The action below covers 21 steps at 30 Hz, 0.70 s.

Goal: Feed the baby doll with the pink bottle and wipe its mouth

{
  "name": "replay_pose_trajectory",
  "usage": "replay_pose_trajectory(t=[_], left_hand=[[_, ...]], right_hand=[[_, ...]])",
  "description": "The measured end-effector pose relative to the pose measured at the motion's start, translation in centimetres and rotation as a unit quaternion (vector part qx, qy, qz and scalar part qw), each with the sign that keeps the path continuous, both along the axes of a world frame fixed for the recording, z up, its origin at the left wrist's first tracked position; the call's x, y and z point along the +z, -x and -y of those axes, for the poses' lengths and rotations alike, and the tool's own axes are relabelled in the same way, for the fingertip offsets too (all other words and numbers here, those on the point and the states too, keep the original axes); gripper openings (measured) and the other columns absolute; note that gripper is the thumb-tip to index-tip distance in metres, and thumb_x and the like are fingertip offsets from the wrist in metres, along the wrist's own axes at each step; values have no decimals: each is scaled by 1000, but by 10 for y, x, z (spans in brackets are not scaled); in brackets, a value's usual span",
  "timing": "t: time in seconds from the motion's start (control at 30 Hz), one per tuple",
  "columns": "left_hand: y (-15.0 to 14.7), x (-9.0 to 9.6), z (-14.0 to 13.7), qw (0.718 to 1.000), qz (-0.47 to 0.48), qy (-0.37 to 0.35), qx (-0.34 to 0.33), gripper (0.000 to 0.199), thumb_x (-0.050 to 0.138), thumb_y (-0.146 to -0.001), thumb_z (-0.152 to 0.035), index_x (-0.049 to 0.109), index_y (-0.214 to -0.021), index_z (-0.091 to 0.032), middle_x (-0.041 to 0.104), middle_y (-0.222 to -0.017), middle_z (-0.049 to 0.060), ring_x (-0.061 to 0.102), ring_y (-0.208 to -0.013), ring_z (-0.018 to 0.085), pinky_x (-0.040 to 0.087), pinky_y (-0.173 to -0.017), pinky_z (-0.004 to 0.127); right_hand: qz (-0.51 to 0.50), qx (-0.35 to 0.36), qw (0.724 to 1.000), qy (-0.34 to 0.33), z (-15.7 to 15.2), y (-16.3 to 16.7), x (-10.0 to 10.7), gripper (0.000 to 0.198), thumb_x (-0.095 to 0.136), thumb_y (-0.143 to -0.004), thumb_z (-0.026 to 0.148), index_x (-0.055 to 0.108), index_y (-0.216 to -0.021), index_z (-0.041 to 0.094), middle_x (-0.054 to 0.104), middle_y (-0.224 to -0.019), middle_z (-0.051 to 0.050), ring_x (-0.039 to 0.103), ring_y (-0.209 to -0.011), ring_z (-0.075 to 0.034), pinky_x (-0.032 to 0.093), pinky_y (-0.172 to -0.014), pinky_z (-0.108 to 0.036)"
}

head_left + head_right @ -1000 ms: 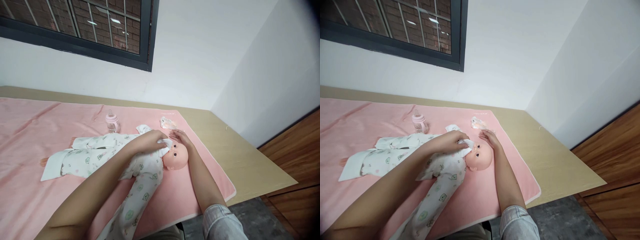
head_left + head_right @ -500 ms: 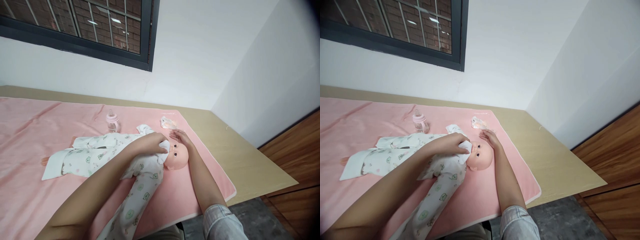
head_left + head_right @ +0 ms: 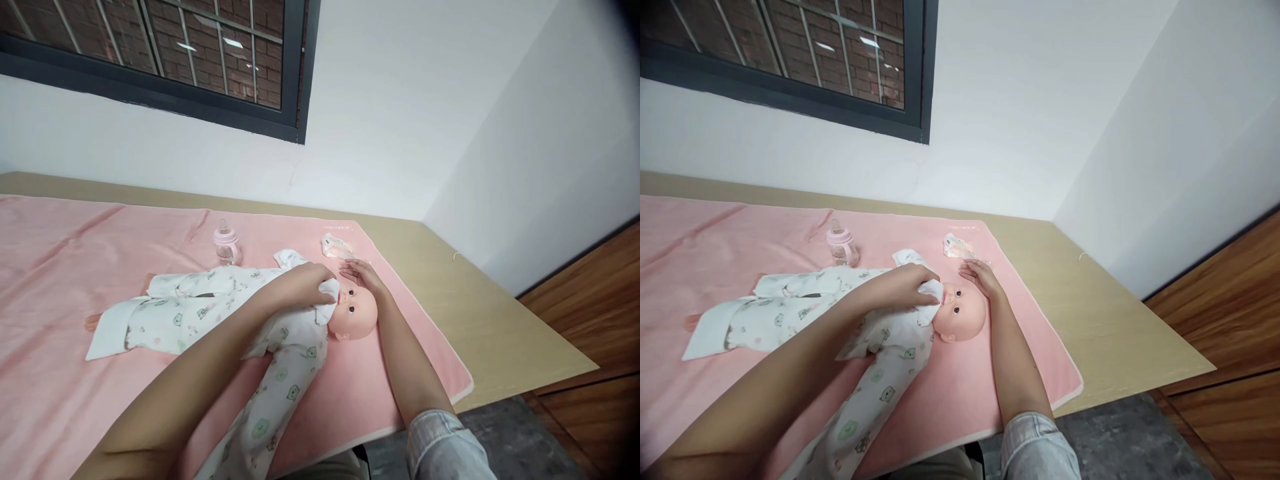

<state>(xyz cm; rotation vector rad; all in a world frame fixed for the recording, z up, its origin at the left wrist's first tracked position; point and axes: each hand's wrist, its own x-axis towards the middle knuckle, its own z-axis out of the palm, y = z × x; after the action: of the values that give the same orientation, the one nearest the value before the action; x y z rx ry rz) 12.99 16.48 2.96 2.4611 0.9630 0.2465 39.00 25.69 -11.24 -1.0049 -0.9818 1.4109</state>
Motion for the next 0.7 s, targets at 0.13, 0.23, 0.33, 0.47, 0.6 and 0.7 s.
replay_pose_trajectory(t=[0.13, 0.23, 0.33, 0.47, 0.6, 0.7], left_hand=[[1, -4, -3, 1000, 1, -3, -2, 11, 51, -70, -25, 45, -63, -20, 55, -56, -2, 51, -54, 16, 30, -49, 27], [0, -4, -2, 1000, -3, -6, -1, 11, 51, -70, -25, 44, -62, -20, 55, -55, -2, 52, -54, 16, 30, -49, 27], [1, -2, -2, 1000, -1, 7, 7, 9, 51, -72, -26, 49, -65, -20, 57, -55, -2, 53, -54, 17, 31, -50, 27], [1, 0, -1, 1000, 4, -2, 12, 10, 51, -73, -27, 51, -66, -20, 58, -57, -1, 54, -56, 18, 31, -50, 28], [0, -1, -2, 1000, 2, -8, 3, 10, 52, -72, -25, 48, -64, -20, 57, -59, 0, 53, -57, 17, 29, -50, 28], [1, -2, -3, 1000, 4, -21, 7, 11, 52, -73, -26, 49, -65, -20, 57, -61, 0, 52, -57, 17, 28, -50, 28]], right_hand=[[1, -1, 1000, 3, -1, 0, -1, 9, 64, -82, 19, 67, -90, 17, 75, -88, -6, 72, -78, -14, 59, -87, -30], [1, -4, 1000, 9, -1, 0, 0, 9, 65, -82, 19, 67, -90, 17, 75, -88, -6, 72, -78, -14, 59, -89, -31], [0, -4, 1000, 9, 0, 0, 1, 9, 66, -81, 19, 66, -90, 17, 75, -88, -6, 72, -78, -14, 59, -89, -31], [-3, 0, 1000, 4, 1, 1, 2, 9, 68, -80, 20, 67, -89, 18, 75, -88, -5, 72, -78, -14, 60, -86, -29], [0, -2, 1000, 7, 1, 1, 2, 10, 69, -80, 20, 67, -89, 18, 75, -88, -6, 72, -78, -15, 59, -89, -31], [0, -3, 1000, 7, 0, 0, 1, 9, 69, -80, 20, 67, -89, 18, 75, -88, -6, 72, -79, -15, 58, -91, -32]])
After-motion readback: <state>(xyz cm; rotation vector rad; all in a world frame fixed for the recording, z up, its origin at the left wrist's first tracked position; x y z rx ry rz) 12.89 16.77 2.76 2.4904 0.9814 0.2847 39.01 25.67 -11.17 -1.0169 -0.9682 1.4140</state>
